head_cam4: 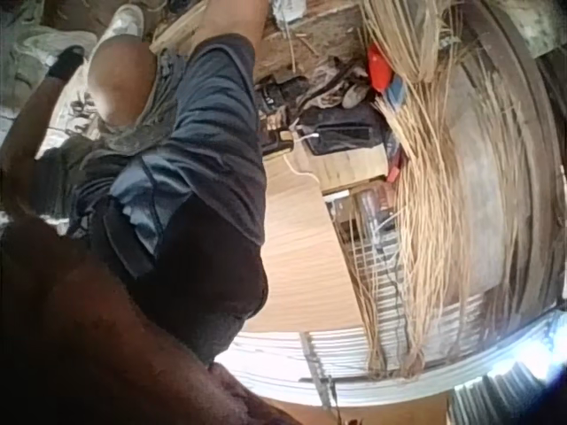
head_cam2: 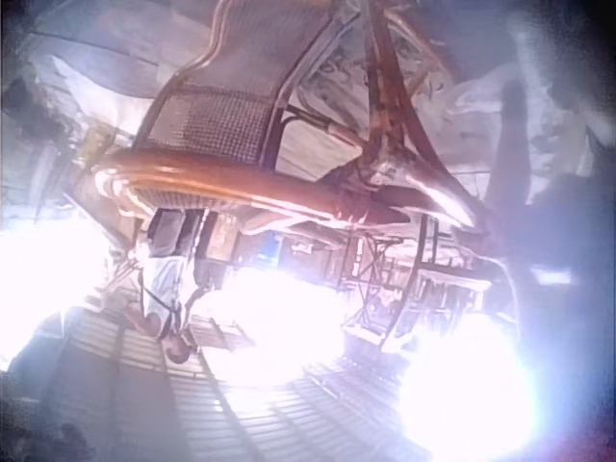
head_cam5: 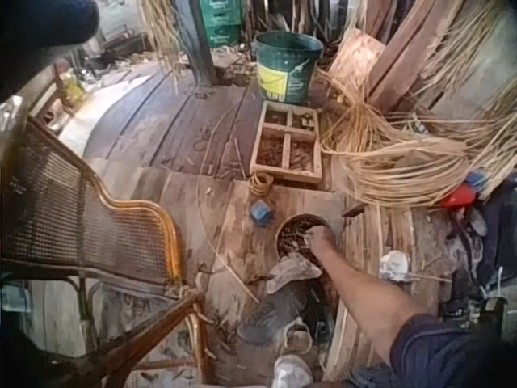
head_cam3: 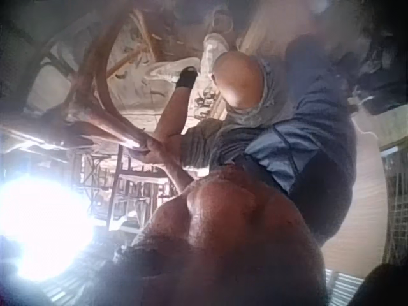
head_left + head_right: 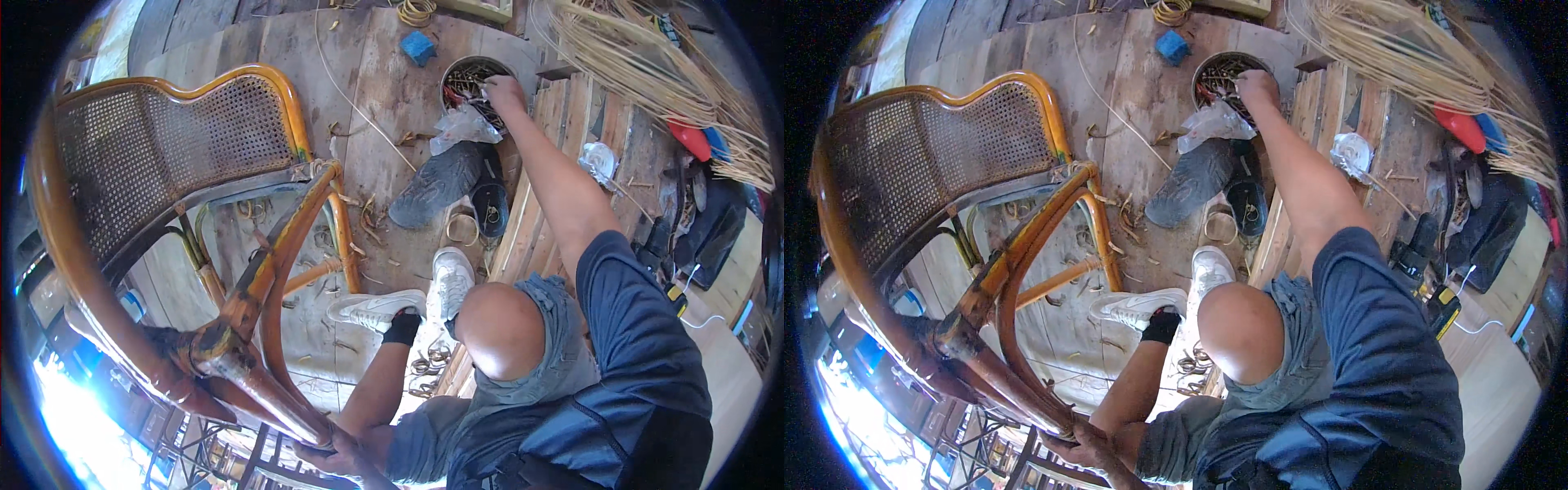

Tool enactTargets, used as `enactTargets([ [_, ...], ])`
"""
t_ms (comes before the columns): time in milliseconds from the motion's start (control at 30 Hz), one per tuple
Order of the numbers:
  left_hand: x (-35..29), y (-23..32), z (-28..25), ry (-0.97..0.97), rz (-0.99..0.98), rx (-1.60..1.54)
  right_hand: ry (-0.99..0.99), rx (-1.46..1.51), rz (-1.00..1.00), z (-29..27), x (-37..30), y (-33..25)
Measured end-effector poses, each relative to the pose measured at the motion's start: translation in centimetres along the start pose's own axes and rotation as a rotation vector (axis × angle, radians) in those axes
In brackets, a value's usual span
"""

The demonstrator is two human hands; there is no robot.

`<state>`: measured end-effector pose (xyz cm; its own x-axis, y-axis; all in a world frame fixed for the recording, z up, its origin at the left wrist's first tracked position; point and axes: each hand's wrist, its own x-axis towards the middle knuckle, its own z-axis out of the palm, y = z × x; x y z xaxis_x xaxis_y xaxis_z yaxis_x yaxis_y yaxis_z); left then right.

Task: The person repairs a rattan chair by sitting on the floor. They use a power drill to secure a joint, then use pliers to tighten and adjust the woven rattan bindings around the chair's frame.

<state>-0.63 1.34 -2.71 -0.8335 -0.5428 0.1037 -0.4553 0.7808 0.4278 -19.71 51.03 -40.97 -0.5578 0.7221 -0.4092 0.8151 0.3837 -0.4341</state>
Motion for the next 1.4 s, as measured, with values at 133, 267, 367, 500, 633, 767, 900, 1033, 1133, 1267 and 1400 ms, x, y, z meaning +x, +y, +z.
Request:
enactTargets([
  [133, 0.1, -0.4, -0.8, -0.067, 0.054, -0.012, -0.029, 0.415, 0.004, -3.7, -2.9, -2.3],
  [267, 0.1, -0.6, -0.3, -0.098, 0.054, -0.308, -0.542, 1.121, 0.125, -7.9, -6.8, -4.7],
  [367, 0.4, 0.4, -0.8, -0.162, 0.113, -0.145, -0.539, 1.139, 0.159, -12.0, -12.0, -7.4],
  [500, 0.2, 0.6, -0.8, -0.26, -0.031, -0.375, -0.546, 1.027, 0.135, -12.1, -11.6, -5.3],
  [633, 0.6, -0.7, -0.5, -0.231, 0.134, -0.217, -0.47, 0.977, -0.181, -13.9, -13.9, -5.0],
  [767, -0.1, 1.1, -2.3, -0.249, 0.135, -0.05, -0.337, 0.717, -0.286, -15.2, -18.2, -6.4],
  [900, 0.7, 1.1, -3.0, -0.289, 0.202, 0.068, -0.17, 0.773, -0.578, -16.6, -25.6, -7.8],
  [1033, -1.8, 2.4, -5.0, -0.013, 0.36, 0.176, -0.515, 0.836, -0.595, -19.8, -40.1, -11.9],
  [1133, -5.7, 3.7, -5.9, -0.237, 0.016, -0.531, -0.531, 0.825, -0.843, -18.0, -46.9, -12.2],
  [1267, -8.6, 1.6, -3.7, -0.159, 0.347, -0.493, -0.59, 0.575, -1.081, -16.7, -51.5, -11.1],
  [1400, -9.4, 3.2, -6.4, -0.467, 0.245, -0.302, -0.638, 0.552, -1.027, -16.2, -52.7, -10.4],
])
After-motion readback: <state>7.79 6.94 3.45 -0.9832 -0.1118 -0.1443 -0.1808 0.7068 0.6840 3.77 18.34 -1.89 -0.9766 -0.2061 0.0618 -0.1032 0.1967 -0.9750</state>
